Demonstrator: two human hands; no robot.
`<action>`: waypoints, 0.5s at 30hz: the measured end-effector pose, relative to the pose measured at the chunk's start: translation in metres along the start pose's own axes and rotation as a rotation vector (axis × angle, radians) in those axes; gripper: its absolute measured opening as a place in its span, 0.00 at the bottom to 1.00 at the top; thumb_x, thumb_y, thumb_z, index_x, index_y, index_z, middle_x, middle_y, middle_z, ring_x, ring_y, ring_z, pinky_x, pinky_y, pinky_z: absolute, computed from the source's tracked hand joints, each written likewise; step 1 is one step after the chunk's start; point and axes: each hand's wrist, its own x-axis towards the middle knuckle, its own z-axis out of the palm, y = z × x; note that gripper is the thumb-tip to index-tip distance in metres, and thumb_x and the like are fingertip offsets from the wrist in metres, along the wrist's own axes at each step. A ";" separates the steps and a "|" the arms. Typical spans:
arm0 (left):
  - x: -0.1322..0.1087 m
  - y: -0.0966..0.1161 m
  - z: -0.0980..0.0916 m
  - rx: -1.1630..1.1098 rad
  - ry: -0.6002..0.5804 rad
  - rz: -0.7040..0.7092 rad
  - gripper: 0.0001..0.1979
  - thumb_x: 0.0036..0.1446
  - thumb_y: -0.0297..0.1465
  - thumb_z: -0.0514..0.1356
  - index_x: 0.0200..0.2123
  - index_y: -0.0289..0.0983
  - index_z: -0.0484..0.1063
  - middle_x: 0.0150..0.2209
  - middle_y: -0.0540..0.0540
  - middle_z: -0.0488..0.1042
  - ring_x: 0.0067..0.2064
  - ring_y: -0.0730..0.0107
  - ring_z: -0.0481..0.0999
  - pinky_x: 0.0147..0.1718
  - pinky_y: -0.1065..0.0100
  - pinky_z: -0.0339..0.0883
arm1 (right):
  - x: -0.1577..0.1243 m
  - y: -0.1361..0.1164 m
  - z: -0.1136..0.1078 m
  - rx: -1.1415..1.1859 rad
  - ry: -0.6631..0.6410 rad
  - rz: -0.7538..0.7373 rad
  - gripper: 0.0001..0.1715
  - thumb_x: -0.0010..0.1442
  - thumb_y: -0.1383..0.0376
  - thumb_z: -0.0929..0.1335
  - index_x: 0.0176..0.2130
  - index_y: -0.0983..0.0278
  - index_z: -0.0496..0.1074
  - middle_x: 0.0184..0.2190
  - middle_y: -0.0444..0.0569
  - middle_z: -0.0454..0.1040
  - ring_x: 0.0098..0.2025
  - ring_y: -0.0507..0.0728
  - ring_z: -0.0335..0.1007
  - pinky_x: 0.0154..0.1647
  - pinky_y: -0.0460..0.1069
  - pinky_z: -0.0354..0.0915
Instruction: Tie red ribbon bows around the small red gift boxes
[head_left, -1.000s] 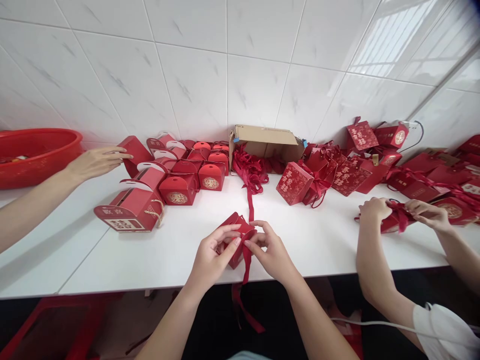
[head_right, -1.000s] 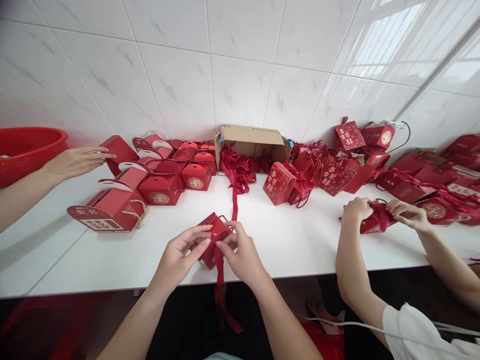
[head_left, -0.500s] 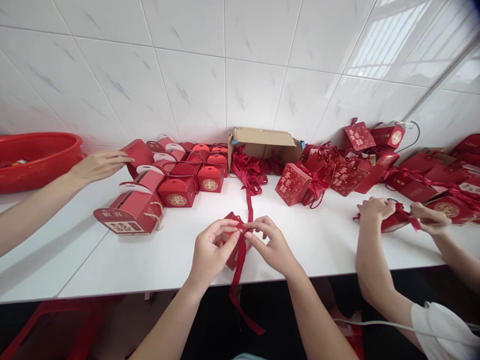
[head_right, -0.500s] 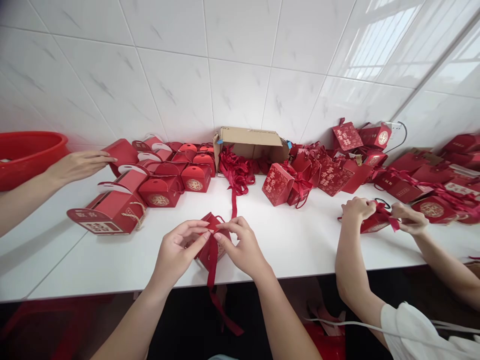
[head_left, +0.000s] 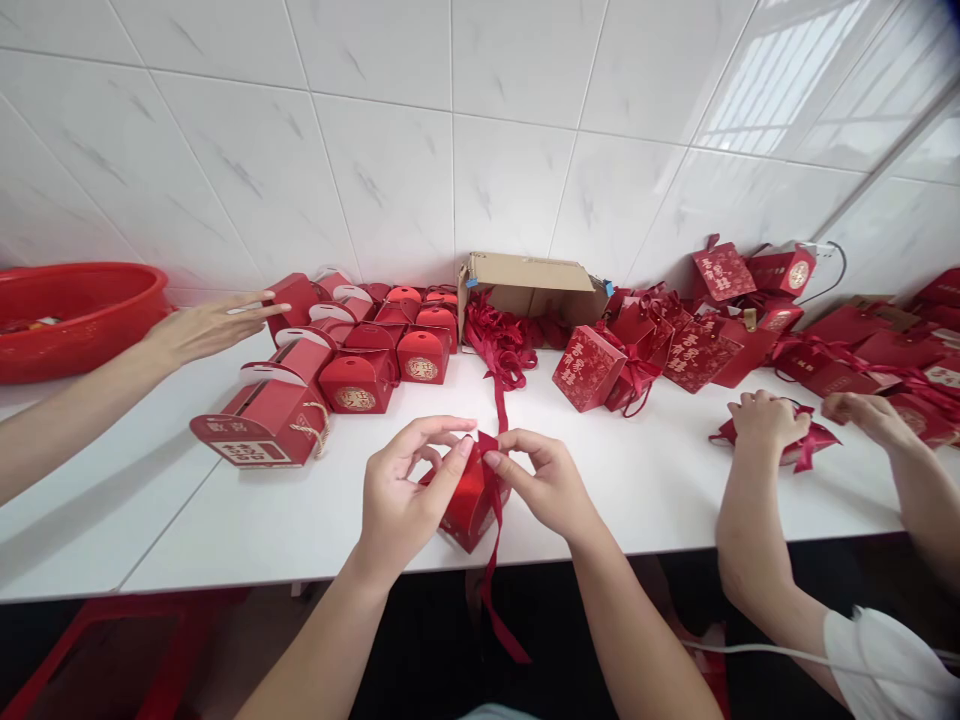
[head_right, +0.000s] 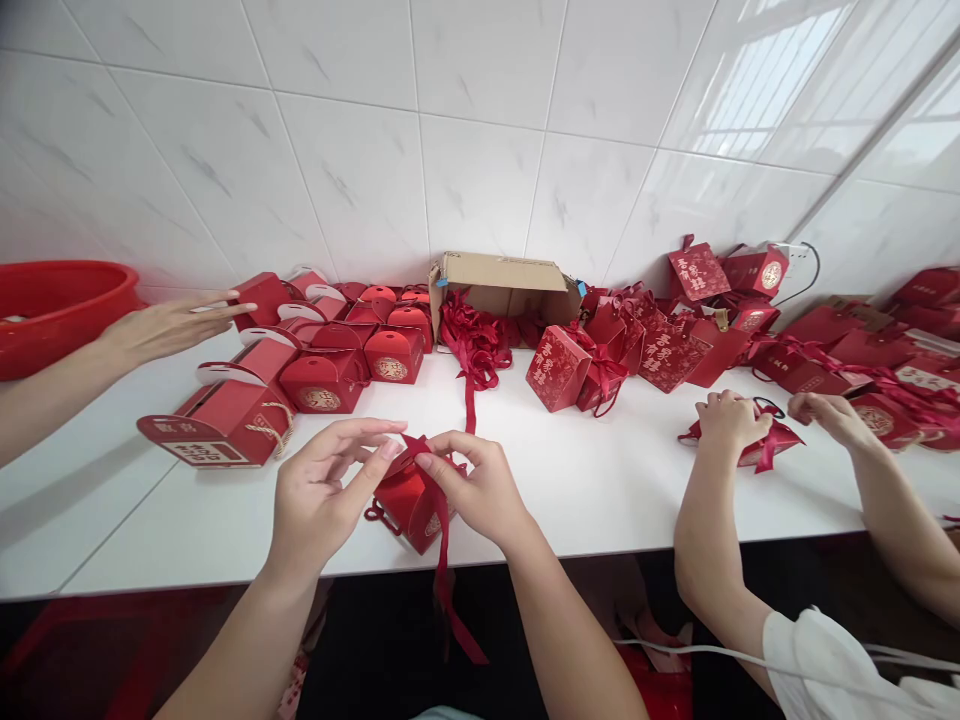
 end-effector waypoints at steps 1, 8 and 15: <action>-0.001 -0.005 -0.003 0.056 -0.004 0.028 0.11 0.55 0.34 0.59 0.42 0.39 0.72 0.42 0.45 0.76 0.41 0.65 0.76 0.36 0.68 0.73 | 0.000 -0.007 -0.003 0.015 0.026 -0.014 0.09 0.59 0.60 0.67 0.31 0.62 0.72 0.29 0.47 0.74 0.33 0.55 0.69 0.38 0.51 0.66; -0.016 -0.057 -0.016 0.358 -0.136 -0.026 0.11 0.55 0.36 0.58 0.41 0.39 0.72 0.42 0.44 0.76 0.42 0.61 0.76 0.40 0.61 0.73 | -0.028 -0.084 -0.034 0.106 0.397 -0.455 0.08 0.63 0.66 0.63 0.34 0.60 0.72 0.28 0.48 0.70 0.32 0.56 0.68 0.34 0.53 0.66; -0.026 -0.066 -0.014 0.292 -0.115 -0.072 0.11 0.55 0.38 0.59 0.38 0.39 0.73 0.39 0.46 0.77 0.37 0.65 0.78 0.37 0.66 0.74 | -0.007 -0.071 -0.023 0.231 0.242 -0.320 0.10 0.64 0.62 0.61 0.31 0.60 0.67 0.26 0.46 0.67 0.28 0.53 0.65 0.31 0.50 0.64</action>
